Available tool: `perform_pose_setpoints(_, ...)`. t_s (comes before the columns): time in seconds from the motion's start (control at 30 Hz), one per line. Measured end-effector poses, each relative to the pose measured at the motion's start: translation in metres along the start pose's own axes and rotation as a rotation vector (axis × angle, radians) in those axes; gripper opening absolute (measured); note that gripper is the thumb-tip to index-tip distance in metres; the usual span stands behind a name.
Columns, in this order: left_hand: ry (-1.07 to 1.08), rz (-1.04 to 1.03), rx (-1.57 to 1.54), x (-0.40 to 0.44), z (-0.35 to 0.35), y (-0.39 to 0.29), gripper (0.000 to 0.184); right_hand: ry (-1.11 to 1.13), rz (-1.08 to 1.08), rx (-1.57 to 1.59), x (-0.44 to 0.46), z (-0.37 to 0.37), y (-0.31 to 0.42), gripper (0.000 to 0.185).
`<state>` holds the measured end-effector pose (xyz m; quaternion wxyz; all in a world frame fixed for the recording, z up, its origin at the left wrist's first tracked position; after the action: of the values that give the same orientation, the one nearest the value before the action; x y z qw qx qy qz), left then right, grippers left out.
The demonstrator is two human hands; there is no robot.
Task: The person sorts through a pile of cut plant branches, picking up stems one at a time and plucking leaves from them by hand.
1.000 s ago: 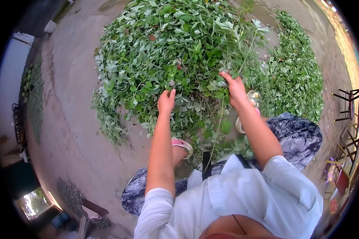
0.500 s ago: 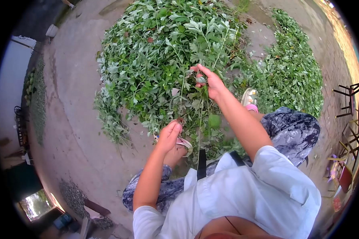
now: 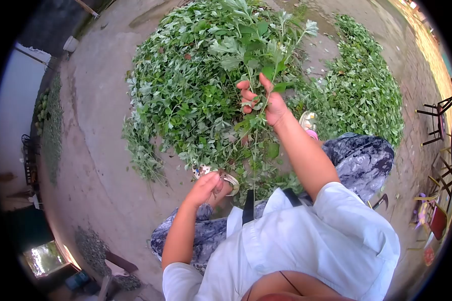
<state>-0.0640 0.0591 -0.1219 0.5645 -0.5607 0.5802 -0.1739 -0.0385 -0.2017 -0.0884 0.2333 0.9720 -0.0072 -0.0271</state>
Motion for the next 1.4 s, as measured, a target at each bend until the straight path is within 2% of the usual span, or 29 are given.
perform_pose_setpoints(0.17,0.035,-0.031,-0.145,0.003,-0.009,-0.005,0.035,0.028,0.129,0.038,-0.013,-0.002,0.011,0.048)
perform_pose_setpoints(0.27,0.078,-0.085,-0.208,0.004,-0.017,-0.011,0.035,-0.192,0.203,-0.053,-0.024,0.013,0.007,0.049)
perform_pose_setpoints(0.33,0.104,-0.119,-0.228,0.002,-0.019,-0.012,0.035,-0.176,0.215,-0.046,-0.029,0.009,0.007,0.051)
perform_pose_setpoints(0.4,0.136,-0.065,-0.454,-0.001,-0.021,-0.008,0.031,-0.106,0.242,-0.033,-0.033,0.004,0.009,0.054)
perform_pose_setpoints(0.5,0.196,-0.122,-0.614,-0.003,-0.032,-0.018,0.03,-0.067,0.275,0.005,-0.037,-0.005,0.013,0.056)
perform_pose_setpoints(0.57,0.183,-0.105,-0.677,-0.003,-0.033,-0.012,0.03,-0.034,0.312,-0.042,-0.04,-0.018,0.014,0.054)
perform_pose_setpoints(0.63,0.169,-0.089,-0.742,0.0,-0.034,-0.003,0.03,-0.027,0.337,-0.256,-0.04,-0.035,0.016,0.048)
perform_pose_setpoints(0.67,0.162,-0.084,-0.5,0.002,-0.036,0.002,0.028,-0.117,0.295,-0.315,-0.045,-0.04,0.015,0.041)
perform_pose_setpoints(0.7,0.152,-0.079,-0.259,0.002,-0.039,0.002,0.027,-0.114,0.293,-0.315,-0.045,-0.042,0.016,0.041)
perform_pose_setpoints(0.73,0.151,-0.082,-0.259,0.001,-0.041,0.0,0.027,-0.131,0.297,-0.36,-0.045,-0.042,0.019,0.037)
perform_pose_setpoints(0.8,-0.041,-0.019,0.296,0.002,-0.037,-0.009,0.026,-0.162,0.297,-0.428,-0.046,-0.052,0.025,0.03)
perform_pose_setpoints(0.83,-0.042,-0.023,0.294,0.005,-0.039,-0.02,0.026,-0.16,0.295,-0.432,-0.047,-0.057,0.026,0.03)
perform_pose_setpoints(0.9,-0.401,-0.348,0.347,0.008,-0.027,-0.067,0.022,-0.119,0.271,-0.481,-0.047,-0.066,0.025,0.029)
perform_pose_setpoints(0.93,-0.405,-0.351,0.341,0.01,-0.032,-0.083,0.022,-0.115,0.266,-0.486,-0.047,-0.067,0.023,0.029)
perform_pose_setpoints(1.0,-0.549,-0.484,0.448,0.01,-0.042,-0.12,0.015,-0.105,0.254,-0.492,-0.045,-0.069,0.019,0.028)
perform_pose_setpoints(1.03,-0.551,-0.488,0.444,0.015,-0.045,-0.127,0.015,-0.103,0.252,-0.497,-0.044,-0.071,0.018,0.028)
perform_pose_setpoints(1.1,-0.468,-0.561,0.786,0.023,-0.062,-0.139,0.01,-0.1,0.249,-0.502,-0.045,-0.076,0.018,0.028)
perform_pose_setpoints(1.3,-0.387,-0.629,0.637,0.018,-0.041,-0.113,0.015,-0.174,0.27,-0.494,-0.046,-0.067,0.023,0.027)
perform_pose_setpoints(1.37,-0.295,-0.358,-0.018,0.02,-0.028,-0.089,0.012,-0.194,0.261,-0.496,-0.044,-0.067,0.024,0.026)
perform_pose_setpoints(1.4,-0.281,-0.307,-0.069,0.02,-0.032,-0.089,0.01,-0.183,0.255,-0.489,-0.043,-0.066,0.021,0.026)
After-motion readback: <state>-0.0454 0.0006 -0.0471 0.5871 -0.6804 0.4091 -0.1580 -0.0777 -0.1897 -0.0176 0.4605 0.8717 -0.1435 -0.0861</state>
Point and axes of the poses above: each hand's wrist, its own x-axis towards the middle knuckle, its own z-axis out of the back of the hand, y = z × x, the point moved 5 cm from there along x, towards the middle knuckle, and after that the axes turned 3 degrees about y, right-handed, at the moved point
